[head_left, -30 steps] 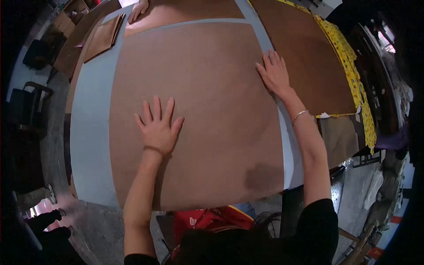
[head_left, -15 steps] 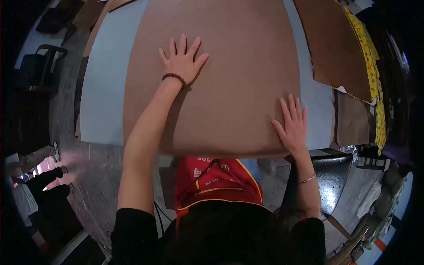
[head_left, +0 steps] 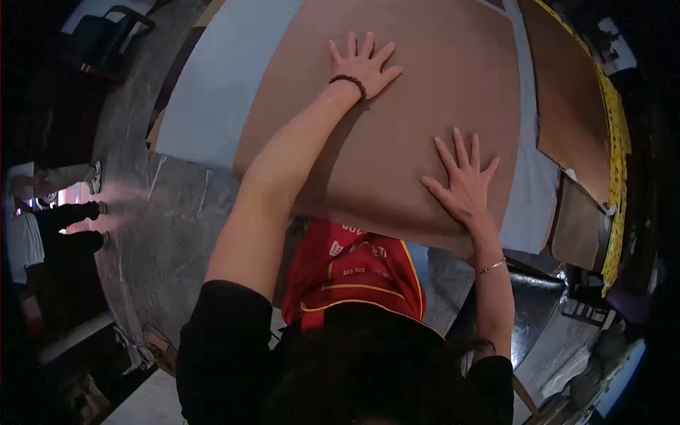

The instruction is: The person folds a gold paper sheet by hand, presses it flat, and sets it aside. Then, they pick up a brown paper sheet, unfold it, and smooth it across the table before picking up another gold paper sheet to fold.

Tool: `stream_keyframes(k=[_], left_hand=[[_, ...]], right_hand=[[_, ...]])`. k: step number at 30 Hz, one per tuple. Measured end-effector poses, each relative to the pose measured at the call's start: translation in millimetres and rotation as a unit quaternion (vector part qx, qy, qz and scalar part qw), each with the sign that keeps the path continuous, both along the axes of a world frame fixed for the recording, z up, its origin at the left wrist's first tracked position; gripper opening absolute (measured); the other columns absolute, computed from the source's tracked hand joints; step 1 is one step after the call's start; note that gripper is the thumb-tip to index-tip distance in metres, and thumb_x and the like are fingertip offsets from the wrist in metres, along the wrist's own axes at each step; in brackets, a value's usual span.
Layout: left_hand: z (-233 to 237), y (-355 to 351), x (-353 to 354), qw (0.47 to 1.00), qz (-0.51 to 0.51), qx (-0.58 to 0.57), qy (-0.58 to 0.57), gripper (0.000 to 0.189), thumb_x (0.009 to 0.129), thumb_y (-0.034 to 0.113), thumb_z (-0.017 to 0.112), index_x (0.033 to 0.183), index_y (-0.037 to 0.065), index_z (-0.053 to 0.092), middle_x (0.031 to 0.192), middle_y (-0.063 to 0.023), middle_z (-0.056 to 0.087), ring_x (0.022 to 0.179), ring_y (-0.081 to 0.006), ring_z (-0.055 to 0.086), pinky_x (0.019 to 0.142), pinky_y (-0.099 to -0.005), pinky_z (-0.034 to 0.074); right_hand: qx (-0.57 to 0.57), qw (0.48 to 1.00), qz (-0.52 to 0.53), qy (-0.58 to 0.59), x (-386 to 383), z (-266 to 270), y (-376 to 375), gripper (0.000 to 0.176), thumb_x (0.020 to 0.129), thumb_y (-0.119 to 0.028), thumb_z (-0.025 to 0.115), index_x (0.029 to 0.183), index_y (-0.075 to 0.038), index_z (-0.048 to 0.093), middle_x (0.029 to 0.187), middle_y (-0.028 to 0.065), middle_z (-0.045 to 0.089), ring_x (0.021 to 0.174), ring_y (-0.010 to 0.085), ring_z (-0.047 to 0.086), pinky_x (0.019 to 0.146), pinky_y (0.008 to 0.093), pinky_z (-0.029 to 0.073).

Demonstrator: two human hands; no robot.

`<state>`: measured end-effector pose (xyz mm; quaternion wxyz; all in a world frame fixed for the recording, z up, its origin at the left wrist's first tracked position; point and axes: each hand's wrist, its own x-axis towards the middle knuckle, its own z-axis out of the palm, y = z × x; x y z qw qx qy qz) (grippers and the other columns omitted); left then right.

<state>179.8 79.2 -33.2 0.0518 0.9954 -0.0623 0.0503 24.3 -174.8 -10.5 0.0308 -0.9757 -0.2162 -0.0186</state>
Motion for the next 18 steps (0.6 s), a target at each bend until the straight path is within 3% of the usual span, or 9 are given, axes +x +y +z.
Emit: stream_keyframes(k=[3, 7, 9, 11, 14, 17, 18], left_hand=[[5, 1, 0, 0.998, -0.004, -0.038, 0.045, 0.064, 0.090, 0.064, 0.032, 0.147, 0.035, 0.025, 0.157, -0.0090, 0.010, 0.144, -0.0370, 0.003, 0.108, -0.0670, -0.003], [0, -34, -31, 0.995, 0.051, -0.033, -0.075, 0.068, 0.093, 0.060, 0.029, 0.149, 0.022, 0.027, 0.157, -0.0129, 0.009, 0.144, -0.0384, 0.003, 0.107, -0.0670, -0.005], [3, -74, -87, 0.988, -0.049, -0.149, -0.017, 0.067, 0.094, 0.057, 0.029, 0.148, 0.019, 0.027, 0.157, -0.0130, 0.012, 0.144, -0.0377, 0.006, 0.109, -0.0644, -0.004], [11, -86, -137, 0.984, -0.099, -0.136, 0.052, 0.065, 0.095, 0.056, 0.029, 0.148, 0.019, 0.027, 0.156, -0.0137, 0.016, 0.144, -0.0342, 0.011, 0.114, -0.0563, 0.003], [-12, -28, -168, 0.992, -0.045, -0.112, -0.042, 0.063, 0.096, 0.054, 0.031, 0.147, 0.018, 0.030, 0.154, -0.0127, 0.023, 0.143, -0.0330, 0.015, 0.114, -0.0531, 0.006], [1, 91, -205, 0.982, 0.149, 0.002, -0.112, 0.054, 0.096, 0.047, 0.037, 0.140, 0.015, 0.041, 0.147, -0.0130, 0.036, 0.137, -0.0337, 0.029, 0.111, -0.0512, 0.018], [-15, 139, -214, 0.959, 0.217, 0.013, -0.180, 0.050, 0.091, 0.042, 0.047, 0.132, 0.013, 0.050, 0.139, -0.0140, 0.044, 0.131, -0.0348, 0.036, 0.107, -0.0537, 0.025]], right_hand=[[-0.004, 1.000, 0.020, -0.017, 4, -6, -2, 0.075, 0.082, -0.069, 0.048, 0.144, -0.029, 0.037, 0.155, 0.0047, 0.021, 0.142, 0.0366, 0.014, 0.101, 0.0758, 0.003], [-0.019, 1.000, 0.008, 0.004, 4, -5, 1, 0.074, 0.083, -0.067, 0.049, 0.145, -0.029, 0.035, 0.156, 0.0043, 0.019, 0.144, 0.0344, 0.010, 0.102, 0.0747, 0.002], [-0.016, 1.000, -0.016, 0.015, 4, -10, -1, 0.072, 0.083, -0.064, 0.050, 0.145, -0.029, 0.035, 0.156, 0.0041, 0.018, 0.144, 0.0334, 0.009, 0.102, 0.0741, 0.001], [-0.039, 0.999, -0.011, 0.017, 7, -12, 0, 0.072, 0.083, -0.063, 0.051, 0.145, -0.030, 0.035, 0.156, 0.0031, 0.018, 0.144, 0.0329, 0.010, 0.103, 0.0737, 0.001], [-0.046, 0.999, -0.016, -0.003, 7, -15, -3, 0.073, 0.084, -0.064, 0.049, 0.146, -0.030, 0.033, 0.156, 0.0007, 0.019, 0.144, 0.0321, 0.010, 0.103, 0.0742, 0.001], [-0.042, 0.999, -0.015, -0.003, 5, -11, 0, 0.070, 0.086, -0.059, 0.049, 0.147, -0.030, 0.030, 0.157, -0.0004, 0.017, 0.145, 0.0302, 0.010, 0.102, 0.0739, 0.004], [-0.041, 0.999, -0.011, -0.006, 5, -11, 0, 0.070, 0.086, -0.059, 0.049, 0.147, -0.030, 0.030, 0.157, -0.0004, 0.017, 0.145, 0.0302, 0.010, 0.102, 0.0739, 0.004]])
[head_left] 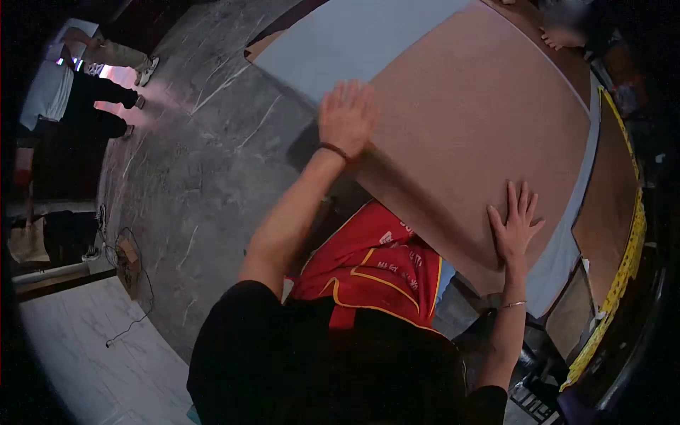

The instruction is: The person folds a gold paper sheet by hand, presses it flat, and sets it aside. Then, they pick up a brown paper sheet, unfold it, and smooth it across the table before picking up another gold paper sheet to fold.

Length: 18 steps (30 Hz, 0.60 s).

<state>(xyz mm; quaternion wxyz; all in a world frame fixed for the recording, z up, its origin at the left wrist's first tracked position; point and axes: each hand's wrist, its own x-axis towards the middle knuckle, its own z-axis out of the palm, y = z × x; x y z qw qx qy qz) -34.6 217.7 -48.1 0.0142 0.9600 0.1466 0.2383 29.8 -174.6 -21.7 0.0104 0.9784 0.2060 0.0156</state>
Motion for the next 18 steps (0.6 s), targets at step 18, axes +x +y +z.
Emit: stream_keyframes(k=[18], left_hand=[[-39, 51, -50, 0.793, -0.045, -0.590, -0.148, 0.036, 0.099, 0.034, 0.045, 0.096, 0.000, 0.056, 0.083, -0.0030, 0.058, 0.080, -0.0137, 0.053, 0.076, -0.0298, 0.044]], right_hand=[[0.034, 0.999, -0.007, 0.035, 3, 12, 3, 0.071, 0.086, -0.064, 0.044, 0.146, -0.028, 0.032, 0.156, 0.0037, 0.019, 0.144, 0.0331, 0.010, 0.102, 0.0736, -0.002]])
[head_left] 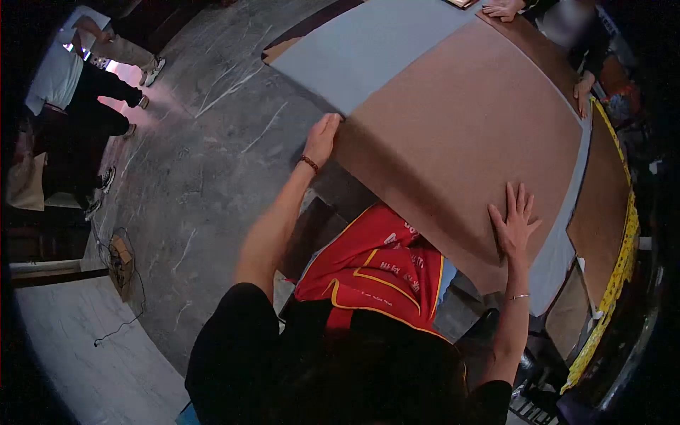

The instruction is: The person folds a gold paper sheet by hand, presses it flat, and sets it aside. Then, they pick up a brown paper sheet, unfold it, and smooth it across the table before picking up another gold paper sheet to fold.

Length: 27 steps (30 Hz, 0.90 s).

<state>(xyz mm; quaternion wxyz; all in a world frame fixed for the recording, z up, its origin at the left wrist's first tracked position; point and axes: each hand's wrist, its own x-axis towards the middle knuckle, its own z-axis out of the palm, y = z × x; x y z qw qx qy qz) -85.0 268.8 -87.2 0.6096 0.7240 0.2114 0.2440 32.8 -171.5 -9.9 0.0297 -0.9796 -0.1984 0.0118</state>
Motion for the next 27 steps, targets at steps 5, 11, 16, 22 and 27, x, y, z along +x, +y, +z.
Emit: stream_keyframes(k=[5, 11, 16, 22, 27], left_hand=[[18, -10, -3, 0.997, -0.059, 0.013, 0.054, 0.037, 0.097, 0.035, 0.049, 0.087, -0.001, 0.052, 0.078, -0.0014, 0.051, 0.076, -0.0101, 0.045, 0.071, -0.0282, 0.041], [51, -12, -9, 0.965, -0.153, 0.094, 0.190, 0.029, 0.094, 0.031, 0.057, 0.096, 0.003, 0.057, 0.085, 0.0037, 0.052, 0.076, -0.0076, 0.048, 0.067, -0.0267, 0.042], [52, -2, -12, 0.965, -0.203, -0.077, 0.151, 0.023, 0.087, 0.022, 0.066, 0.095, 0.001, 0.060, 0.087, 0.0015, 0.059, 0.077, -0.0064, 0.052, 0.068, -0.0252, 0.045], [74, -4, -16, 0.951, -0.218, -0.137, 0.173, 0.037, 0.088, 0.022, 0.067, 0.118, 0.004, 0.055, 0.082, -0.0009, 0.064, 0.061, -0.0055, 0.053, 0.052, -0.0220, 0.041], [77, 2, -20, 0.948, -0.201, -0.081, 0.233, 0.043, 0.087, 0.020, 0.068, 0.122, 0.002, 0.052, 0.094, -0.0070, 0.066, 0.078, -0.0105, 0.061, 0.068, -0.0270, 0.050]], right_hand=[[-0.010, 1.000, -0.008, 0.015, 0, 3, 1, 0.073, 0.085, -0.064, 0.046, 0.146, -0.027, 0.032, 0.156, 0.0043, 0.019, 0.144, 0.0350, 0.010, 0.102, 0.0735, -0.003], [-0.039, 0.999, -0.001, -0.001, 1, 5, 0, 0.075, 0.083, -0.064, 0.048, 0.146, -0.027, 0.033, 0.156, 0.0040, 0.020, 0.143, 0.0342, 0.013, 0.103, 0.0737, -0.001], [-0.033, 0.999, -0.011, 0.006, -1, 8, 1, 0.076, 0.081, -0.066, 0.049, 0.145, -0.027, 0.034, 0.155, 0.0046, 0.021, 0.144, 0.0316, 0.013, 0.103, 0.0738, 0.001], [-0.032, 0.999, -0.020, 0.011, -1, 5, -1, 0.080, 0.080, -0.070, 0.048, 0.146, -0.028, 0.033, 0.156, 0.0045, 0.017, 0.145, 0.0276, 0.010, 0.104, 0.0731, 0.001], [-0.028, 0.999, -0.024, 0.018, -3, 6, 1, 0.081, 0.079, -0.071, 0.049, 0.146, -0.028, 0.032, 0.157, 0.0043, 0.015, 0.145, 0.0270, 0.008, 0.105, 0.0726, -0.001]])
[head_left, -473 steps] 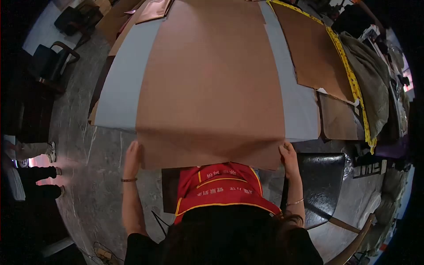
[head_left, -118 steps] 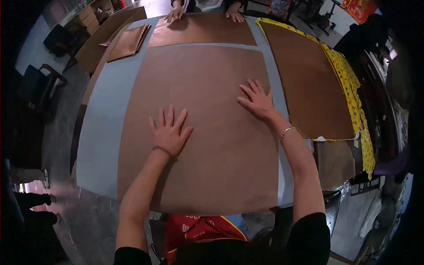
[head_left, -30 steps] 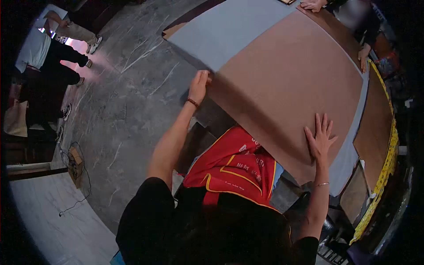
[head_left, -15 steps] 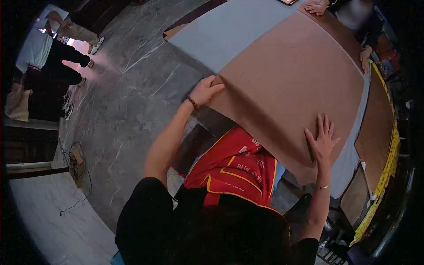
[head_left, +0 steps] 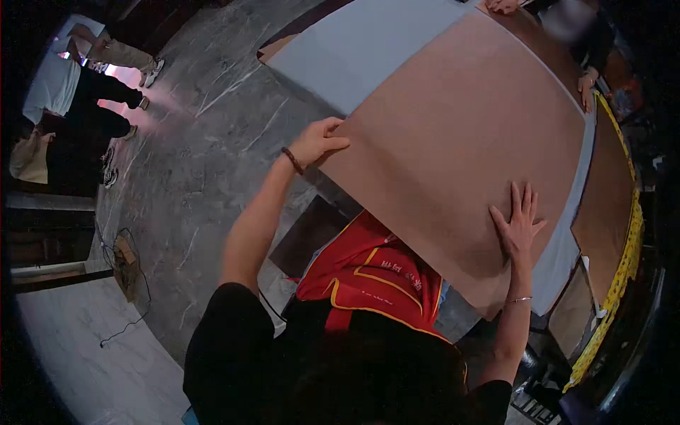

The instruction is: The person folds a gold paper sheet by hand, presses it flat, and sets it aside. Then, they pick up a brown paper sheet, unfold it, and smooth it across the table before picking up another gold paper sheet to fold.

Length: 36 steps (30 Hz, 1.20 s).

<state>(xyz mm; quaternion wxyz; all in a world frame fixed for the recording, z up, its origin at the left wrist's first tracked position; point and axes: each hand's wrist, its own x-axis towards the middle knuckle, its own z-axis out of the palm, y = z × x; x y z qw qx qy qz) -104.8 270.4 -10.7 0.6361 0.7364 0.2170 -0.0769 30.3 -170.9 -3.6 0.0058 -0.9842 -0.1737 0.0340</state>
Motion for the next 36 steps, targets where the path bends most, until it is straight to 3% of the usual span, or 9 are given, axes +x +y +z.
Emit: stream_keyframes(k=[2, 5, 9, 16, 20, 21, 28, 30, 36], left_hand=[[-6, 0, 0, 0.996, 0.004, -0.061, -0.064, 0.038, 0.087, 0.022, 0.068, 0.117, 0.002, 0.057, 0.096, -0.0065, 0.065, 0.081, -0.0100, 0.060, 0.070, -0.0273, 0.050], [16, -5, 5, 0.999, 0.030, 0.042, -0.014, 0.027, 0.089, 0.028, 0.066, 0.097, 0.002, 0.065, 0.077, 0.0027, 0.058, 0.067, -0.0059, 0.051, 0.060, -0.0244, 0.043], [-11, 9, 14, 0.999, -0.006, 0.036, 0.002, 0.023, 0.090, 0.028, 0.063, 0.086, 0.006, 0.063, 0.071, 0.0062, 0.052, 0.062, -0.0032, 0.043, 0.056, -0.0218, 0.035], [-12, 4, 13, 0.999, 0.027, -0.014, -0.030, 0.023, 0.092, 0.026, 0.060, 0.084, 0.005, 0.062, 0.069, 0.0072, 0.051, 0.062, -0.0027, 0.044, 0.057, -0.0221, 0.037], [-10, 9, 11, 0.999, 0.012, -0.035, 0.023, 0.023, 0.093, 0.026, 0.058, 0.082, 0.006, 0.061, 0.072, 0.0069, 0.054, 0.064, -0.0026, 0.047, 0.058, -0.0217, 0.039], [-12, 4, 11, 0.999, 0.013, 0.017, -0.036, 0.024, 0.093, 0.026, 0.058, 0.079, 0.007, 0.060, 0.067, 0.0076, 0.050, 0.058, -0.0027, 0.043, 0.053, -0.0234, 0.037], [-4, 5, 9, 0.999, 0.014, -0.031, -0.007, 0.029, 0.094, 0.029, 0.057, 0.073, 0.010, 0.056, 0.063, 0.0072, 0.044, 0.055, -0.0034, 0.036, 0.049, -0.0229, 0.030], [-8, 0, 11, 0.999, 0.042, -0.026, -0.010, 0.029, 0.095, 0.032, 0.056, 0.076, 0.010, 0.057, 0.065, 0.0066, 0.043, 0.055, -0.0037, 0.034, 0.048, -0.0235, 0.028], [2, -2, 12, 1.000, -0.014, 0.016, 0.007, 0.029, 0.094, 0.036, 0.057, 0.083, 0.009, 0.056, 0.066, 0.0067, 0.041, 0.057, -0.0046, 0.035, 0.050, -0.0223, 0.029]], right_hand=[[0.007, 1.000, 0.000, 0.002, 0, -1, -1, 0.081, 0.080, -0.071, 0.049, 0.146, -0.029, 0.031, 0.157, 0.0042, 0.015, 0.145, 0.0272, 0.008, 0.104, 0.0725, -0.002], [0.007, 1.000, 0.000, -0.001, 0, -4, -2, 0.081, 0.080, -0.071, 0.049, 0.147, -0.029, 0.031, 0.157, 0.0046, 0.015, 0.145, 0.0275, 0.008, 0.104, 0.0723, -0.002], [0.009, 1.000, 0.005, -0.002, 2, -4, -3, 0.081, 0.079, -0.071, 0.049, 0.146, -0.029, 0.032, 0.157, 0.0050, 0.015, 0.145, 0.0279, 0.008, 0.104, 0.0724, -0.002], [-0.009, 0.999, 0.017, -0.028, 0, -1, -2, 0.080, 0.079, -0.068, 0.051, 0.145, -0.026, 0.034, 0.157, 0.0060, 0.014, 0.145, 0.0292, 0.010, 0.104, 0.0720, -0.002], [-0.001, 0.998, 0.039, -0.053, 2, -6, -6, 0.080, 0.079, -0.068, 0.051, 0.145, -0.025, 0.036, 0.157, 0.0067, 0.014, 0.145, 0.0290, 0.010, 0.105, 0.0712, -0.002], [-0.001, 0.998, 0.039, -0.053, 3, -6, -5, 0.080, 0.079, -0.068, 0.051, 0.145, -0.025, 0.036, 0.157, 0.0067, 0.014, 0.145, 0.0290, 0.010, 0.105, 0.0712, -0.002], [-0.001, 0.999, 0.033, -0.034, 3, -6, -4, 0.083, 0.078, -0.069, 0.052, 0.146, -0.025, 0.034, 0.157, 0.0075, 0.016, 0.145, 0.0284, 0.011, 0.105, 0.0713, -0.001], [-0.002, 0.999, 0.036, -0.037, 3, -6, -3, 0.083, 0.077, -0.069, 0.052, 0.146, -0.025, 0.034, 0.157, 0.0075, 0.016, 0.145, 0.0281, 0.011, 0.105, 0.0717, -0.001], [-0.018, 1.000, 0.011, 0.001, 0, 4, 5, 0.085, 0.077, -0.069, 0.052, 0.147, -0.026, 0.031, 0.157, 0.0069, 0.016, 0.145, 0.0272, 0.010, 0.105, 0.0719, 0.000]])
